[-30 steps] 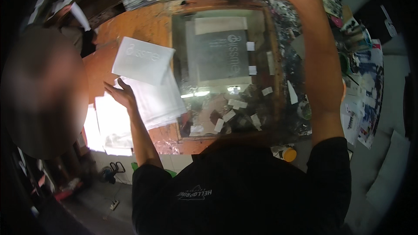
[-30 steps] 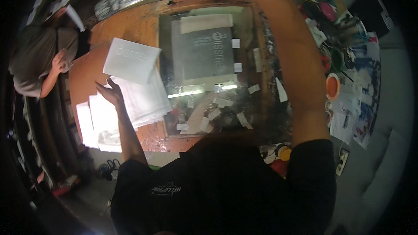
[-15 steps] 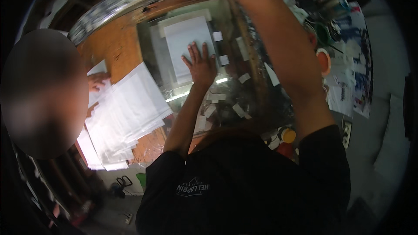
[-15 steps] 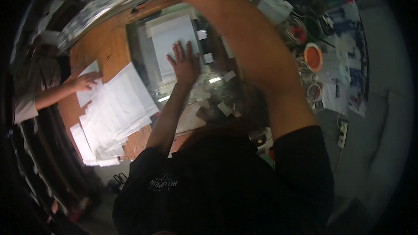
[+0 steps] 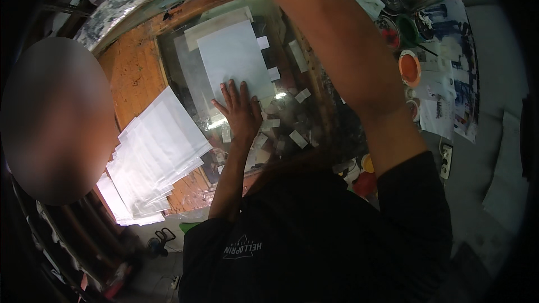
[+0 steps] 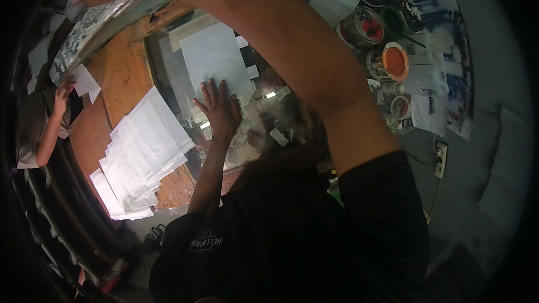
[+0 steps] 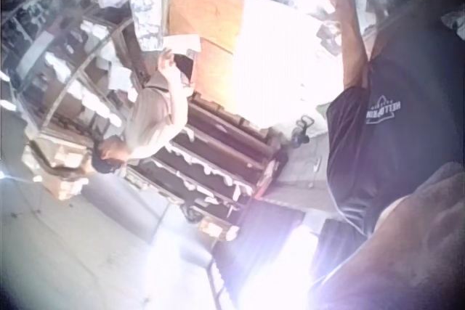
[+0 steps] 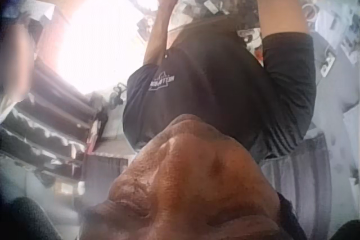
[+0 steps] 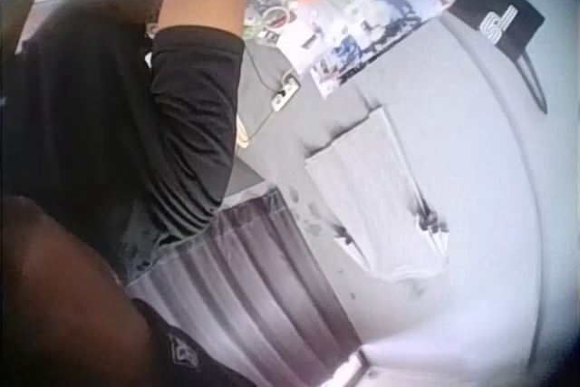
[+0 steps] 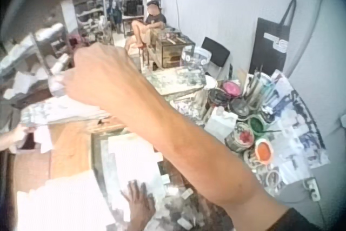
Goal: The person performs screen printing by placing white paper under a screen, applying ink with a squeegee, and lifting the screen to reveal printed paper. The process is repeated multiple times with a coworker assisting by handling the printed sheets.
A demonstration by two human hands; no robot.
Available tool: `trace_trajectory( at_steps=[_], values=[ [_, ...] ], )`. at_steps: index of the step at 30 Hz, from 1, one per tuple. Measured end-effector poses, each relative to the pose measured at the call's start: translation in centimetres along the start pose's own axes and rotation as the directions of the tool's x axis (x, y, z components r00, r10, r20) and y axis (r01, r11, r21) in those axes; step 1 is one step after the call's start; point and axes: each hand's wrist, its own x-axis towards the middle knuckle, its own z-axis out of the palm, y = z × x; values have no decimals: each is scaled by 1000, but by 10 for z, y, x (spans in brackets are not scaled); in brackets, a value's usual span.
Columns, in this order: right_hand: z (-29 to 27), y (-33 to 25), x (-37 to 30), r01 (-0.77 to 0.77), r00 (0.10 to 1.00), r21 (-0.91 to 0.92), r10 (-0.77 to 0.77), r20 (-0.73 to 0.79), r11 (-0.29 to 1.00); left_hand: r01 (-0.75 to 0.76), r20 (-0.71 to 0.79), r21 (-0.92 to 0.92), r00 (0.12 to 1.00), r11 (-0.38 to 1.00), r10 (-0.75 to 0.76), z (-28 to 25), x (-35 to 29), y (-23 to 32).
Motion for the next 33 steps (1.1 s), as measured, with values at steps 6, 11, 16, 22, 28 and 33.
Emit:
trace_trajectory(
  at_steps=[6, 11, 16, 22, 28, 33],
  values=[
    [51, -9, -45, -19, 989, -174, -7, -148, 985, 38, -96, -495, 991, 868, -98, -71, 3, 18],
    [146, -4, -144, -178, 984, -207, 174, -40, 962, -8, 180, -944, 825, -330, -536, -139, -50, 26],
    [242, 134, -121, -183, 979, -98, 190, 77, 978, 356, 752, -647, 447, -675, -485, -112, -65, 4],
    [278, 226, 8, -54, 989, -391, -4, -146, 919, 366, 824, -564, 311, -741, -474, -83, -64, -12],
    [280, 228, 2, -169, 965, -307, 221, 143, 937, 365, 800, -590, 385, -721, -460, -94, -75, -11],
    [294, 189, -71, -126, 989, -328, 145, 32, 936, 418, 794, -598, 429, -684, -431, -86, -79, -13]
  ],
)
